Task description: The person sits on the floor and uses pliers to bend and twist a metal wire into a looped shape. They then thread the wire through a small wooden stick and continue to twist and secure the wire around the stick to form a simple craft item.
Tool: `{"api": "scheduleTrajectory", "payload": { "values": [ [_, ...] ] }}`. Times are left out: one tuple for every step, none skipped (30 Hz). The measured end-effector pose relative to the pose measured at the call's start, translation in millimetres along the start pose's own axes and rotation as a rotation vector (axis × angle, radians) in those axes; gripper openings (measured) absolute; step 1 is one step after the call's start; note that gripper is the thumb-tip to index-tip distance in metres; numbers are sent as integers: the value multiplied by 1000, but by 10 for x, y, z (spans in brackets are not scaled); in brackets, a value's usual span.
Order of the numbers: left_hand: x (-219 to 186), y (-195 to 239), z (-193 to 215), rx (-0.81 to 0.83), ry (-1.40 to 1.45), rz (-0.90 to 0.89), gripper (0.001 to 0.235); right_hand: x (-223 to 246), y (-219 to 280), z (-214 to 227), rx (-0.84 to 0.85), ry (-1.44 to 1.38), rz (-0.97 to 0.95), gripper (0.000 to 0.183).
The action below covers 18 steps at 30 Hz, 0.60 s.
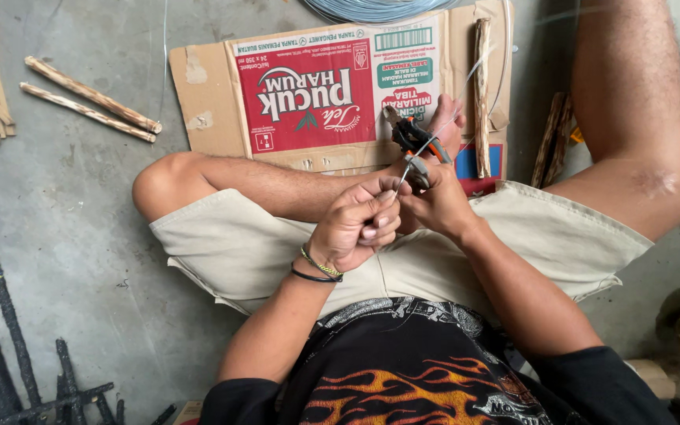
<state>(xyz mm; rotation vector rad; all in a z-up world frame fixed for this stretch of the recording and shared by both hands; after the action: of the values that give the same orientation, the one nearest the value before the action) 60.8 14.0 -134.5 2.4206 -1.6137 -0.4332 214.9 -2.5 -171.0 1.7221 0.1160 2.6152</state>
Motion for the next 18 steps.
{"api": "scheduleTrajectory", "payload": {
  "values": [
    [0,-13,32,-20,-75,-21,18,-46,14,-14,-3,-12,-16,23],
    [-5,-16,54,-42,-150,-46,19,-74,26,-19,11,-40,-14,21],
    [-21,-16,72,-63,-225,-71,19,-90,38,-23,26,-69,-12,20],
    [-18,-2,86,-73,-234,-60,19,-98,52,-35,45,-98,-9,18],
    [-25,21,100,-83,-244,-49,19,-107,62,-42,47,-89,-17,20],
    [-38,31,111,-93,-253,-40,20,-115,64,-44,51,-79,-24,22],
    [-42,27,112,-93,-249,-36,20,-122,65,-48,54,-69,-31,23],
    [-41,29,113,-92,-246,-30,20,-140,74,-63,59,-75,-61,24],
    [-36,31,116,-92,-242,-25,20,-160,85,-76,64,-81,-91,25],
    [-30,24,118,-92,-241,-21,19,-184,95,-83,66,-85,-121,26],
    [-22,14,123,-92,-240,-17,19,-196,101,-82,56,-79,-117,27],
    [-9,3,133,-91,-238,-12,19,-210,113,-82,43,-71,-114,28],
    [9,-5,140,-84,-241,-13,19,-226,130,-74,31,-64,-111,29],
    [29,-8,150,-78,-243,-16,19,-258,160,-70,33,-31,-149,33],
    [46,-18,165,-73,-245,-19,19,-286,201,-64,35,3,-186,38],
    [75,-24,187,-73,-241,-9,19,-313,249,-68,36,36,-226,42],
    [105,-32,210,-73,-238,0,18,-341,286,-89,35,23,-263,39],
    [128,-47,235,-71,-235,9,18,-371,311,-114,32,12,-297,36]
  ]
}}
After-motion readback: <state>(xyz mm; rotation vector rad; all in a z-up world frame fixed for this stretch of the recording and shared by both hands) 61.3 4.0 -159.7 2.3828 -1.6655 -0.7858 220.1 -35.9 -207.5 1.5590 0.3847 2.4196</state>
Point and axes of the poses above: each hand's wrist, its own y-axis away from the middle knuckle, its own z-axis out of the back of the hand, x = y × z, the point moved 5 cm from there along -y, towards the middle knuckle, and after that the axes turned 2 degrees about x, right-handed, at the moved point
